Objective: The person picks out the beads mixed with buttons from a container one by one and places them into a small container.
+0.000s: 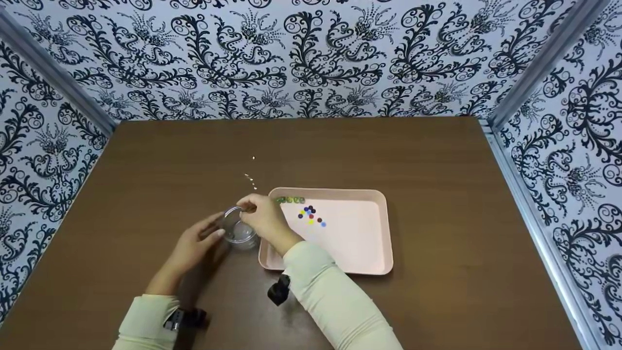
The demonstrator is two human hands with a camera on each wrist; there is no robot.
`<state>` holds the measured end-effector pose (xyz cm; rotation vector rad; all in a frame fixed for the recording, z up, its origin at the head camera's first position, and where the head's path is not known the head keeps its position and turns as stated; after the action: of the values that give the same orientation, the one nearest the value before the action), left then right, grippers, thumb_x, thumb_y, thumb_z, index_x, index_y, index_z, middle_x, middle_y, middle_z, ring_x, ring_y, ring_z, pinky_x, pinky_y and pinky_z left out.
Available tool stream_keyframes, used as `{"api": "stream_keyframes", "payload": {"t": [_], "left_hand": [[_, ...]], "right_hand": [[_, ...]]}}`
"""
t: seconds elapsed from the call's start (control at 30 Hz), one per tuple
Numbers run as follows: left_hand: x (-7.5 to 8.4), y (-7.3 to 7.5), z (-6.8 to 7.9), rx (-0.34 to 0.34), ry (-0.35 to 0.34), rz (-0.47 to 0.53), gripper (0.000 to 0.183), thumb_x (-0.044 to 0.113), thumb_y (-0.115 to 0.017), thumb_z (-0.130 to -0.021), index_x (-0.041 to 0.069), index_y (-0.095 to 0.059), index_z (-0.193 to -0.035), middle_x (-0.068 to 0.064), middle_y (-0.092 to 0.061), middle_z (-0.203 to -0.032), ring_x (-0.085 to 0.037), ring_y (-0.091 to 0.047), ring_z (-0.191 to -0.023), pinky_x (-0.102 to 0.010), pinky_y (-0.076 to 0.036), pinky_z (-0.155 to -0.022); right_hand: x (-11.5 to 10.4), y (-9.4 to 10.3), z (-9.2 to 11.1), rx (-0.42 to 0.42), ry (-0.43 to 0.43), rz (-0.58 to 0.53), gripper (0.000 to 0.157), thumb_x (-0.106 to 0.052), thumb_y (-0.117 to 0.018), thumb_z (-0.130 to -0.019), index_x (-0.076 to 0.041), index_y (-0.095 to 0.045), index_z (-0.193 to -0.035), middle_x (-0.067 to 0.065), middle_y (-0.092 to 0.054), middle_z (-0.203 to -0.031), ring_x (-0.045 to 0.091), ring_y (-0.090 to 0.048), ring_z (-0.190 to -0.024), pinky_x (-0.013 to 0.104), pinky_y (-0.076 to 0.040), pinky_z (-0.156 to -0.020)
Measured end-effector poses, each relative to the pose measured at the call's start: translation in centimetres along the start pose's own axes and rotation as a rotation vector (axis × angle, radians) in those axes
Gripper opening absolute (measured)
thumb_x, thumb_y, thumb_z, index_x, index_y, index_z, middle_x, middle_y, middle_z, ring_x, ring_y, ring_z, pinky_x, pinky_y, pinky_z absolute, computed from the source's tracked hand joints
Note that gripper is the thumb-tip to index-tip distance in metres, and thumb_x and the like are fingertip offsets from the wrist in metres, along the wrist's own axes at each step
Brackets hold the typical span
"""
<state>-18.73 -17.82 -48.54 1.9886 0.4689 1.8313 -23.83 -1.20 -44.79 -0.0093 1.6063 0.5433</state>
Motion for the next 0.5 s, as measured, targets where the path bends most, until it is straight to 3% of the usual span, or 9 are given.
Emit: {"api": "stream_keyframes", "payload": {"t": [0.2,0.5], "left_hand": [[-0.03,0.05,0.0,0.0,0.004,-0.001,0.041,0.012,-0.064,-0.093,-0.001,-0.057,-0.131,-0.023,-0.056,-0.132,-0.04,-0.047,-0.127,-0.053,-0.033,-0.11],[-0.18,-0.01,-0.02,-0.003,0.011,0.024,0.041,0.013,-0.064,-0.093,0.0,-0.057,-0.131,-0.021,-0.056,-0.133,-0.039,-0.046,-0.128,-0.053,-0.032,-0.11]], "right_hand": [[-0.29,-0.44,-0.05,-0.021,0.042,0.013,0.021,0.005,-0.063,-0.081,0.007,-0.068,-0.102,0.021,-0.069,-0.098,0.027,-0.065,-0.091,0.037,-0.054,-0.085],[-0.77,-0.62,0.02,-0.045,0.091,0.118,0.022,0.004,-0.064,-0.081,0.002,-0.069,-0.103,0.012,-0.07,-0.098,0.025,-0.064,-0.093,0.034,-0.054,-0.086]]}}
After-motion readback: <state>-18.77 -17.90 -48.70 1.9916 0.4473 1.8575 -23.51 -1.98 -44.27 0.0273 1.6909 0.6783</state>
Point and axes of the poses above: each hand's wrist, its own z-axis away from the middle knuckle, its own y-axis out of the back of the hand, x = y × z, the point moved 7 cm from there along -z, towards the middle knuckle
